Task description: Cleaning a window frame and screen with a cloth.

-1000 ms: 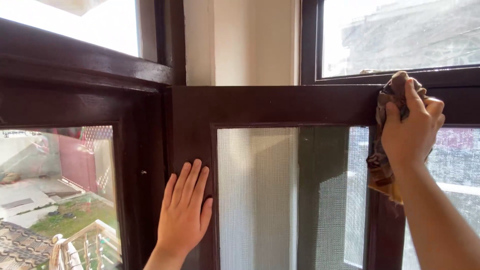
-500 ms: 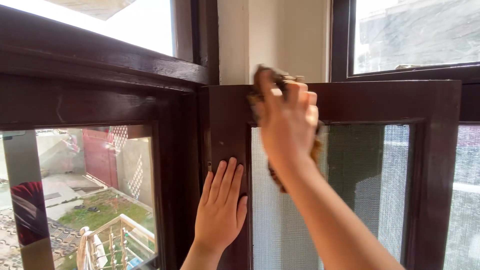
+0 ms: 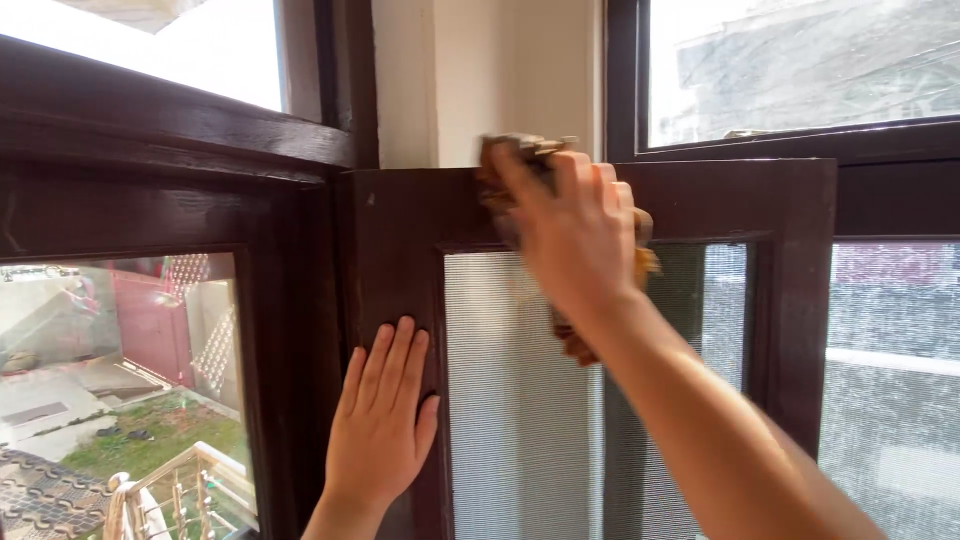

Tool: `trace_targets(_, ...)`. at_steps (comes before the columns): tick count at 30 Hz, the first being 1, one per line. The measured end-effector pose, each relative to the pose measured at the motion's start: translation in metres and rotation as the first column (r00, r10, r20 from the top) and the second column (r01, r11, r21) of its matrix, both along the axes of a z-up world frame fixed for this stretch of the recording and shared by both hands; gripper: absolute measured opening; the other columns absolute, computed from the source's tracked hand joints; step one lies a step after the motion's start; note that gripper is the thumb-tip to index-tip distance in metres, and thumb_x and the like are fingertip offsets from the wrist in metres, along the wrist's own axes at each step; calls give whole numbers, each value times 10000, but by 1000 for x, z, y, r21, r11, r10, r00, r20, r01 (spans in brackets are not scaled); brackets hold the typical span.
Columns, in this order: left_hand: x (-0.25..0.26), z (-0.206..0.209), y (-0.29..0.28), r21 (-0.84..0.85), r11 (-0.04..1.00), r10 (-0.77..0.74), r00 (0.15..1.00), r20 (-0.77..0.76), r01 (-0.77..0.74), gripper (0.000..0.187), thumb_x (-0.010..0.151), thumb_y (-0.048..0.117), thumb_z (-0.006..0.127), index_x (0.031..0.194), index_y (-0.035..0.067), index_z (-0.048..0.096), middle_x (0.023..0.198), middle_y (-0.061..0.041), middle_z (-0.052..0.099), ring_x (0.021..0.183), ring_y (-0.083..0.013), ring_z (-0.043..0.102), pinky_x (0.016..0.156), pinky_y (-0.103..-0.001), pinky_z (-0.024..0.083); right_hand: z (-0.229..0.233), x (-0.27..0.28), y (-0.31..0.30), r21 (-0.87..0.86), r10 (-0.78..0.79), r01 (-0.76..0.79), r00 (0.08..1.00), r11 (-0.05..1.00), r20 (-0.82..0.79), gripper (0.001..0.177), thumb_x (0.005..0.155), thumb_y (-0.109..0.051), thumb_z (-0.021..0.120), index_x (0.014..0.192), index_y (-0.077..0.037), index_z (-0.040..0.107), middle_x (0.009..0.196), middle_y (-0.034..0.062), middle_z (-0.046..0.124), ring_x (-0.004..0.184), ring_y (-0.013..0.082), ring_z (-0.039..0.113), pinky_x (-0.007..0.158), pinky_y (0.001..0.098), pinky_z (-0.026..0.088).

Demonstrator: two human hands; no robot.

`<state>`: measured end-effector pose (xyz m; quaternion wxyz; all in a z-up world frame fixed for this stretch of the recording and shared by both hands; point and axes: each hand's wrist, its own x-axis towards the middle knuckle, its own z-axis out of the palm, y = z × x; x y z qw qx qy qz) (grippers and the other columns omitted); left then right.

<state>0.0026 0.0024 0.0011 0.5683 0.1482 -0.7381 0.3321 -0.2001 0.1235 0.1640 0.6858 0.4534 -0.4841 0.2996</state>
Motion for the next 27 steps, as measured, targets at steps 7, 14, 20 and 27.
trace_targets(7,-4,-3,1,31,999,13,1000,-17,-13,620,994,315,492,1530,20,395,1626,-134,361,1516,-313,316,1221,-501,276,-20,-161,71,-61,-108,140,922,988,372,563,1084,-345,664,1627,-276,533,1344,177,500,1204,388,514,957,601,440)
trace_targets(14,-9,-12,-5,160,878,-383,863,-330,451,851,947,327,628,1572,-78,217,1653,-288,197,1525,-446,228,1208,-479,266,-53,-227,117,-260,123,26,832,965,541,581,1014,-162,683,1579,-168,546,1240,202,455,1141,389,466,933,510,455)
trace_targets(20,-5,-20,-24,283,795,-403,816,-413,536,603,1039,238,508,1572,-5,365,1673,-180,357,1601,-408,210,1259,-497,228,-65,-270,77,-326,212,-34,823,945,527,481,1144,-140,678,1595,-118,512,1326,173,463,1293,346,454,1091,466,446)
trace_targets(27,1,-16,-17,312,777,-407,815,-413,547,593,1060,291,484,1568,5,373,1667,-159,362,1598,-397,202,1253,-480,245,-7,-43,18,-107,111,-71,895,992,432,508,1064,-283,703,1557,-204,610,1358,183,486,1259,419,429,967,599,409)
